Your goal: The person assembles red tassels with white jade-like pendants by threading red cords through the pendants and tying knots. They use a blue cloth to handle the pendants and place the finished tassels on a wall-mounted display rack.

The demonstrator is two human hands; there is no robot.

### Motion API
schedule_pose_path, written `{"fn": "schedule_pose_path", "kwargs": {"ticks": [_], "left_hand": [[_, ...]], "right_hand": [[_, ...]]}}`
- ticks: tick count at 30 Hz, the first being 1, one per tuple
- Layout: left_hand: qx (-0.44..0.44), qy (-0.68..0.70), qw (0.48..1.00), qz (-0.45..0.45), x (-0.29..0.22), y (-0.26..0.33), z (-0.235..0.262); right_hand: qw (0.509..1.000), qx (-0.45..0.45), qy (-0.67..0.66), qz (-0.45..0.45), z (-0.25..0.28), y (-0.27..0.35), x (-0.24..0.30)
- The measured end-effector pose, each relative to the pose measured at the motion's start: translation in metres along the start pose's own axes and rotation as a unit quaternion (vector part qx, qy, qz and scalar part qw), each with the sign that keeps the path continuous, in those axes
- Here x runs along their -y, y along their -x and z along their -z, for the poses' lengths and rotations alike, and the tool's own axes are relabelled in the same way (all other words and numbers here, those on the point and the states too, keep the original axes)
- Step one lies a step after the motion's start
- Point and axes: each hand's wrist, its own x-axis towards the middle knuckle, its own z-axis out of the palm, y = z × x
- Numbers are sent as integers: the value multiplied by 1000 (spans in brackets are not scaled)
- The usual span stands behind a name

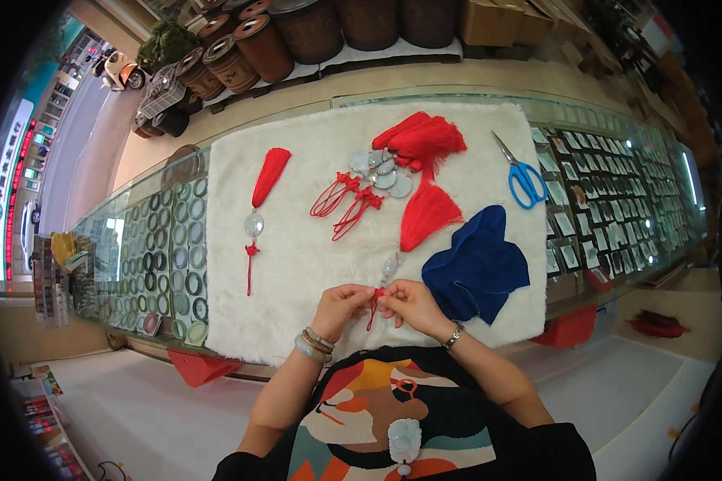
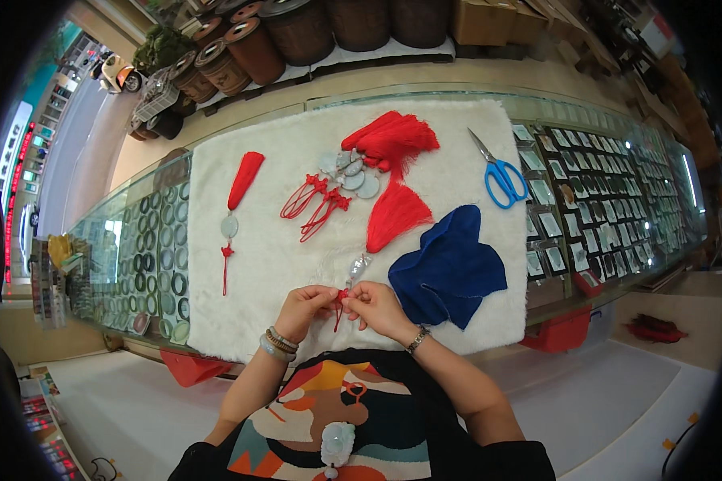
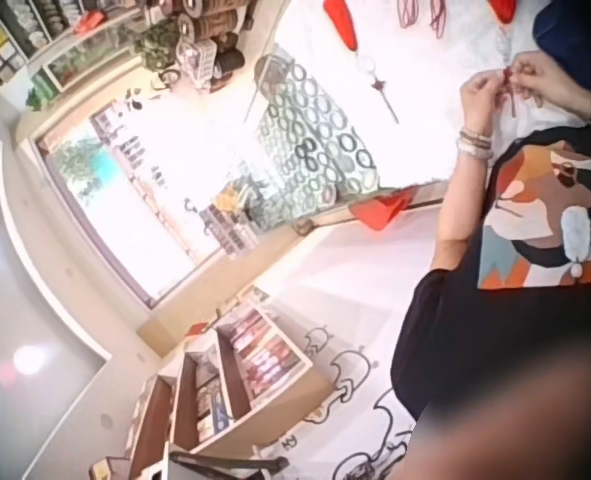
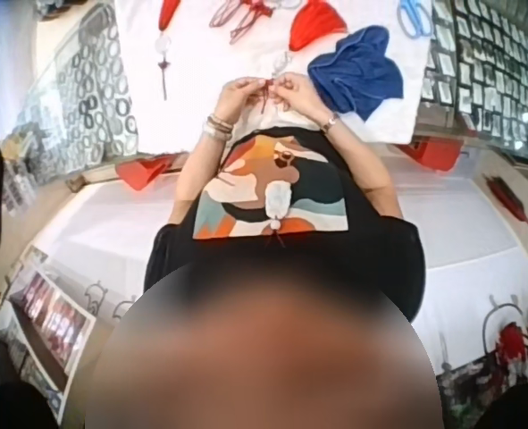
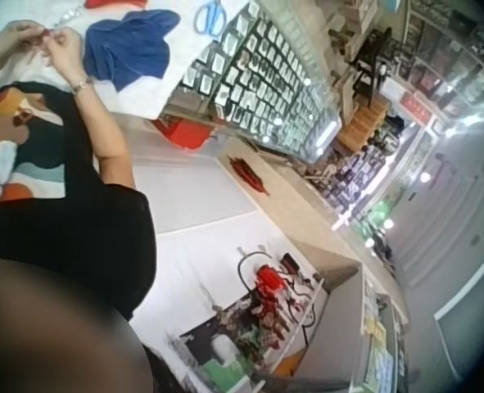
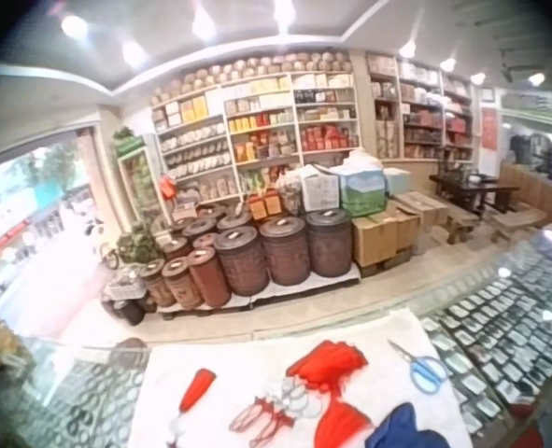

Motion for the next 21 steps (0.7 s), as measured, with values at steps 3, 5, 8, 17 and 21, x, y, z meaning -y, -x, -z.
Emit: {"fn": "schedule_pose_path", "kwargs": {"ticks": [3, 5, 8, 17, 21], "left_hand": [[-25, 8, 999, -25, 5, -1, -5], [-39, 26, 998, -35, 6, -2, -11], [-62, 71, 995, -19, 6, 0, -19], [-87, 105, 991, 17, 4, 1, -19], [-45, 57, 997, -18, 2, 0, -13]], "right_hand": [[999, 25, -33, 21, 0, 1, -5], [995, 35, -70, 58, -1, 0, -8], [988, 36, -124, 82, -5, -2, -12], [981, 39, -163, 99, -10, -8, -20], [993, 58, -105, 19, -5, -4, -10]]}}
